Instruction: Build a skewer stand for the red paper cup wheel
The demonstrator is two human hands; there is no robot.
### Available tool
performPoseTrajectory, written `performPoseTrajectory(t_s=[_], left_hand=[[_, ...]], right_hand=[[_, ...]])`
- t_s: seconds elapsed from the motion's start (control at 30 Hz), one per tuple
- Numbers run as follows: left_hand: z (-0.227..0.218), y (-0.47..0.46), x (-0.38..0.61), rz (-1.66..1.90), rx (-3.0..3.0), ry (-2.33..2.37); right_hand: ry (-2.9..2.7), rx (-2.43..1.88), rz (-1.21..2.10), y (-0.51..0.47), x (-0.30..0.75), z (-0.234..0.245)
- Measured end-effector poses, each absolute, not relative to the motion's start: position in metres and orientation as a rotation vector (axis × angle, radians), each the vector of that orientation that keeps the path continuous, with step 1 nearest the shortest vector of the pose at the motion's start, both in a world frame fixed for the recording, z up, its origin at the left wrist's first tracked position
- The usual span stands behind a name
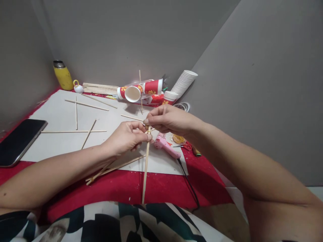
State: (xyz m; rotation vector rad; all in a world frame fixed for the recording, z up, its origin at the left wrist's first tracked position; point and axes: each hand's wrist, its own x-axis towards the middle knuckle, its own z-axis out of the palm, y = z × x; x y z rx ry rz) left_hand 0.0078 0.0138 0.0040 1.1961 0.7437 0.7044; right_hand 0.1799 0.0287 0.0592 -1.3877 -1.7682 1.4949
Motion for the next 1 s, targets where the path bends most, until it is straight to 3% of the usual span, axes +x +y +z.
performPoseTrajectory(t_s=[0.2,0.3,0.57,0.83,1.0], left_hand=[[0.007,0.014,0.008,0.759,1.161,0.742],[0.009,0.012,0.009,0.769,1.147,0.743],[0.006,0.012,0.009,0.818,1.066,0.676],[0.009,0.014,0.005,0.842,1.041,0.644],[0.016,0.012,0.004,0.773,1.006,0.596]], right_hand=[[-2.371,-1.002,0.199,0.012,0.182,0.045],[-2.426,-0.875,-0.037,0.007,0.192,0.032],[-2.13,-1.052,0.199,-0.012,0.199,0.016],[-1.844,-1.177,1.15,-0.005,0.204,0.013],[-1.878,-1.02,1.225,-0.002,0.204,0.01]])
